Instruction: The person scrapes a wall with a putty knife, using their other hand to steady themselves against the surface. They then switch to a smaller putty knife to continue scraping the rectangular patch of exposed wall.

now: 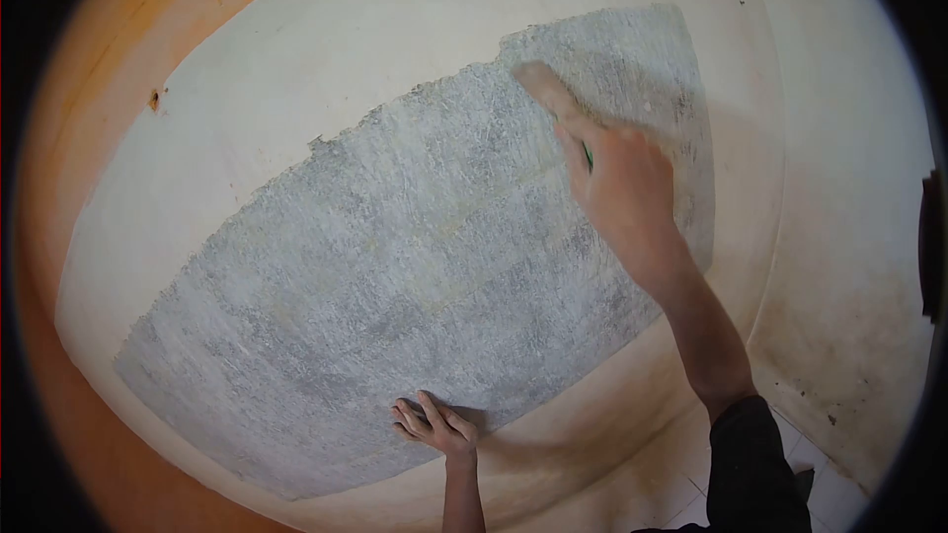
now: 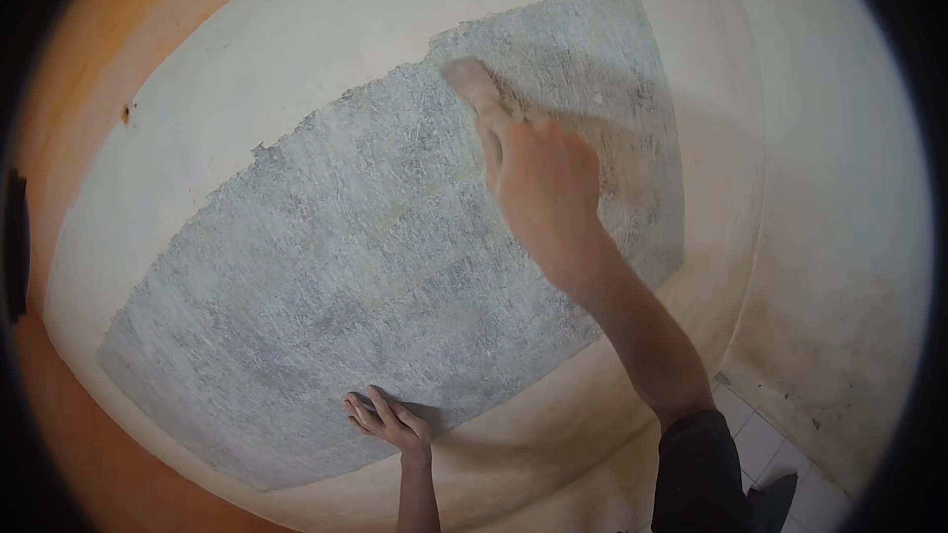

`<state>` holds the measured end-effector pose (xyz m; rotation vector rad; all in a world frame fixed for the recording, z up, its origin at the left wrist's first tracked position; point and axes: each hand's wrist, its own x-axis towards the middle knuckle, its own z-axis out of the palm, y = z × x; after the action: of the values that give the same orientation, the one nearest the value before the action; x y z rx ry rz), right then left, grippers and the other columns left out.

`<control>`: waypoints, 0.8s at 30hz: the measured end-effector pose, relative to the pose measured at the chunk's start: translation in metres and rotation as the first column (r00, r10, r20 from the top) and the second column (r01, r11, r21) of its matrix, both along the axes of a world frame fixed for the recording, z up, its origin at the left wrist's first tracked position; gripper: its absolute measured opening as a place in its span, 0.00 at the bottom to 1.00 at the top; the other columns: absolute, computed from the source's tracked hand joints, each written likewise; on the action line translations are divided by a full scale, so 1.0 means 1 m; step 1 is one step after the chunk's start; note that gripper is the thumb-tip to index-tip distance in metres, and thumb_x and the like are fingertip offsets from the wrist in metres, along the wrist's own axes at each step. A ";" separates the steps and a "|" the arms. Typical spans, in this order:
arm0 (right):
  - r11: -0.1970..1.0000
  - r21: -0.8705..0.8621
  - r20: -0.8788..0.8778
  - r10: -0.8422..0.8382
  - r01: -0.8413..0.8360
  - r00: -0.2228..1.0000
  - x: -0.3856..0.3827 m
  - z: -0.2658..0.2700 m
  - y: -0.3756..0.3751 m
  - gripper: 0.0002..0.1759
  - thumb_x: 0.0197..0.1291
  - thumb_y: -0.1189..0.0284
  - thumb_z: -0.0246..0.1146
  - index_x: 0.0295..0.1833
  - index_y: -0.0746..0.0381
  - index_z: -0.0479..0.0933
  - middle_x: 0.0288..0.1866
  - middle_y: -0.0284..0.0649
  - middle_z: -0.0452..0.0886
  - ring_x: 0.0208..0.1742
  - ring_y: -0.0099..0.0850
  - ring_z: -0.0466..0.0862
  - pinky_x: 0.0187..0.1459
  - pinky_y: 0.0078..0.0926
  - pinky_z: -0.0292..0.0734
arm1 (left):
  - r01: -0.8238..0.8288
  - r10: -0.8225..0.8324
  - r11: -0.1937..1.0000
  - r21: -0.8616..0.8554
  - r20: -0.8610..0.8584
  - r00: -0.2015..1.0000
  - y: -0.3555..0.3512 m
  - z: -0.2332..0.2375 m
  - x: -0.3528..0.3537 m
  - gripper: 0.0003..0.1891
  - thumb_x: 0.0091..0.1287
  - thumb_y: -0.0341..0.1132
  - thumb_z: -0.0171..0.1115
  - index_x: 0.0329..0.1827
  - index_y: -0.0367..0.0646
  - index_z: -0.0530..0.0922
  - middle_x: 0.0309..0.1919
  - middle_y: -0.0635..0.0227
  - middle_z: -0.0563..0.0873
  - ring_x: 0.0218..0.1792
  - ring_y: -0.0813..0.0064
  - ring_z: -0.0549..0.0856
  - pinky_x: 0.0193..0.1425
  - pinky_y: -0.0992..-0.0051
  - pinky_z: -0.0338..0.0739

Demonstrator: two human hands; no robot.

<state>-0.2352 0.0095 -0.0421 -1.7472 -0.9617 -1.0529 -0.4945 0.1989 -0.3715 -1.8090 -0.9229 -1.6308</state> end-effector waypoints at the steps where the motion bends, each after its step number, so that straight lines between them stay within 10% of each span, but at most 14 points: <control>1: 1.000 0.007 0.028 -0.016 0.016 0.999 -0.004 -0.007 0.000 0.15 0.75 0.62 0.59 0.62 0.48 0.83 0.25 0.42 0.83 0.27 0.37 0.86 0.29 0.36 0.81 | -0.001 0.001 1.000 -0.008 -0.001 1.000 0.000 -0.001 0.000 0.27 0.79 0.38 0.42 0.76 0.33 0.69 0.81 0.43 0.57 0.83 0.44 0.51 0.84 0.45 0.37; 14: 0.997 0.081 0.120 -0.020 0.010 0.993 -0.021 0.028 0.012 0.13 0.76 0.62 0.57 0.57 0.51 0.83 0.23 0.37 0.80 0.20 0.27 0.79 0.21 0.24 0.73 | 0.012 -0.012 1.000 0.008 -0.033 0.999 0.005 -0.007 -0.002 0.27 0.79 0.39 0.42 0.76 0.33 0.69 0.81 0.42 0.57 0.83 0.43 0.51 0.83 0.44 0.37; 16: 0.988 -0.139 -0.176 0.047 -0.072 0.983 -0.038 0.045 -0.005 0.13 0.73 0.64 0.61 0.50 0.56 0.88 0.29 0.44 0.85 0.30 0.38 0.86 0.35 0.38 0.79 | 0.044 -0.044 0.999 -0.012 -0.011 0.999 0.004 -0.008 -0.003 0.26 0.78 0.38 0.44 0.74 0.35 0.72 0.81 0.43 0.57 0.83 0.42 0.50 0.83 0.43 0.36; 24: 0.999 0.014 -0.041 0.036 -0.035 0.998 -0.032 0.021 0.001 0.14 0.73 0.63 0.61 0.52 0.56 0.88 0.29 0.46 0.86 0.28 0.41 0.86 0.37 0.40 0.81 | 0.098 -0.098 0.991 -0.087 0.002 0.995 -0.001 -0.007 -0.004 0.26 0.77 0.37 0.44 0.74 0.35 0.72 0.81 0.43 0.56 0.84 0.43 0.47 0.83 0.43 0.34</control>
<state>-0.2674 0.0109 -0.0209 -1.7287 -0.9547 -0.9941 -0.4984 0.1982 -0.3786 -1.9422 -0.9306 -1.6711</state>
